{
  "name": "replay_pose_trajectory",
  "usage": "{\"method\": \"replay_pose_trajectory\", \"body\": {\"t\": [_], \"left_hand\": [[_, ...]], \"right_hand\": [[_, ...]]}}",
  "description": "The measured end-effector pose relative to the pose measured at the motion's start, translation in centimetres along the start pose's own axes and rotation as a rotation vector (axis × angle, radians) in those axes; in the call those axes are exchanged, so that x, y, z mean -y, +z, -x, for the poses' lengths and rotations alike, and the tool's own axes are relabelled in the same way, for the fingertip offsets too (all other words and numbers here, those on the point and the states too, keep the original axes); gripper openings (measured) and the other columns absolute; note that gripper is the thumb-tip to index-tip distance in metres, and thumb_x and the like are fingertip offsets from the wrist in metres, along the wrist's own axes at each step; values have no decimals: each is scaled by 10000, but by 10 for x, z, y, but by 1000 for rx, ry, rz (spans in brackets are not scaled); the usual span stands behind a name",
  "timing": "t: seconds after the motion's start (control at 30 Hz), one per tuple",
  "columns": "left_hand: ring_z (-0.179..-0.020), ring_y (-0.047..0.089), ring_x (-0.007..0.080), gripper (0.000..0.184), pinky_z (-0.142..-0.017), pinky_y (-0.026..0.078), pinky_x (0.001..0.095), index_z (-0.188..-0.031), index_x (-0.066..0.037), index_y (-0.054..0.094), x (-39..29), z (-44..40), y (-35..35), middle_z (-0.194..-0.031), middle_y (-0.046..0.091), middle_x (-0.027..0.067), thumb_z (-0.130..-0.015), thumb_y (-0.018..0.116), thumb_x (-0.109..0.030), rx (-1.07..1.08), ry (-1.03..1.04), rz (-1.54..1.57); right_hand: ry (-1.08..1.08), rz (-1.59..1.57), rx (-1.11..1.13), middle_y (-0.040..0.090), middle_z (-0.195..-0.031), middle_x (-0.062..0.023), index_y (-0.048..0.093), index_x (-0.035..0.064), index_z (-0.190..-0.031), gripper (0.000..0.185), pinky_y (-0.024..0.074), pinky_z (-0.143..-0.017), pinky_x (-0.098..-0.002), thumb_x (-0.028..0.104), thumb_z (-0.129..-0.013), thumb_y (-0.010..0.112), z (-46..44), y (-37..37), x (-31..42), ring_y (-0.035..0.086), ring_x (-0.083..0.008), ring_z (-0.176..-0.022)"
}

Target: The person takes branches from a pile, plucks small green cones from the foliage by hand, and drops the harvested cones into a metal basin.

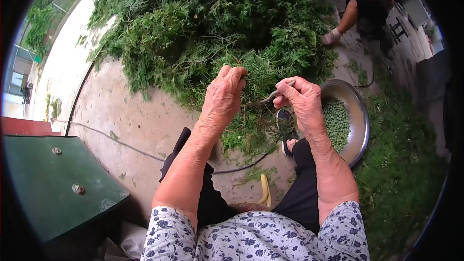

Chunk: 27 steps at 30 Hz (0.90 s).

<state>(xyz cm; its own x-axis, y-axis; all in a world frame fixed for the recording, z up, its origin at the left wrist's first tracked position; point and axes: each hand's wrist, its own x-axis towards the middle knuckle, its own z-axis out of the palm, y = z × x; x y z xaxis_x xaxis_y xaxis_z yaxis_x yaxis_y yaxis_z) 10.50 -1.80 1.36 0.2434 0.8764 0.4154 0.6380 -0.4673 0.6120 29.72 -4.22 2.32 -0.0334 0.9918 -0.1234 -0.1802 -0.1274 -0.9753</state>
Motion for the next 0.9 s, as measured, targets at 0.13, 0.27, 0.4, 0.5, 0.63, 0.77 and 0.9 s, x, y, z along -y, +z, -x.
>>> {"method": "replay_pose_trajectory", "body": {"t": [0.13, 0.27, 0.4, 0.5, 0.63, 0.77, 0.9], "left_hand": [[-616, 508, 45, 99, -531, 424, 209, -953, -31, 537, -8, -2, -6, -680, 504, -15, -858, 543, -58, 25, -379, 584], [-558, 450, 41, 96, -461, 354, 183, -957, -67, 517, -9, -3, -14, -649, 488, -24, -877, 521, -120, -15, -487, 814], [-555, 488, 42, 125, -465, 371, 183, -972, -68, 521, -7, -4, -15, -717, 556, -1, -879, 540, -149, -59, -511, 831], [-588, 561, 64, 152, -488, 414, 183, -995, -64, 532, -10, -4, -22, -854, 609, 37, -880, 552, -162, -213, -481, 900], [-615, 608, 101, 159, -505, 465, 194, -977, -30, 524, 20, -7, -39, -878, 620, 73, -860, 578, -124, -593, -579, 1089], [-631, 628, 143, 173, -502, 480, 202, -989, -40, 500, 46, 2, -56, -869, 632, 103, -852, 580, -109, -789, -718, 1279], [-792, 550, 106, 166, -744, 422, 255, -931, -36, 586, 55, 5, -62, -855, 615, 12, -784, 647, -86, -848, -852, 831]], "right_hand": [[-25, 68, 9, 595, -681, -4, 621, 9, -830, 104, 502, -525, -202, 110, -847, 606, 0, -2, 0, 578, -62, -573], [-54, 98, -13, 593, -672, -4, 619, 6, -820, 118, 502, -525, -204, 118, -850, 602, -1, -3, 2, 577, -63, -574], [-48, 47, -21, 593, -671, -12, 613, 3, -825, 115, 503, -521, -207, 114, -853, 596, -2, 0, 4, 580, -66, -574], [-35, 36, -64, 594, -674, -23, 600, 1, -841, 112, 506, -515, -210, 111, -856, 591, -1, -3, 0, 586, -75, -573], [-17, -7, -171, 597, -688, -47, 573, -2, -857, 127, 518, -507, -226, 124, -856, 590, -5, -10, 0, 598, -99, -571], [71, -128, -185, 614, -735, -70, 547, 32, -878, 134, 546, -545, -291, 161, -864, 582, -12, -24, -3, 619, -143, -605], [114, -228, -91, 623, -774, -98, 533, 36, -902, 130, 556, -593, -319, 155, -868, 572, -15, -31, -6, 633, -179, -657]]}}
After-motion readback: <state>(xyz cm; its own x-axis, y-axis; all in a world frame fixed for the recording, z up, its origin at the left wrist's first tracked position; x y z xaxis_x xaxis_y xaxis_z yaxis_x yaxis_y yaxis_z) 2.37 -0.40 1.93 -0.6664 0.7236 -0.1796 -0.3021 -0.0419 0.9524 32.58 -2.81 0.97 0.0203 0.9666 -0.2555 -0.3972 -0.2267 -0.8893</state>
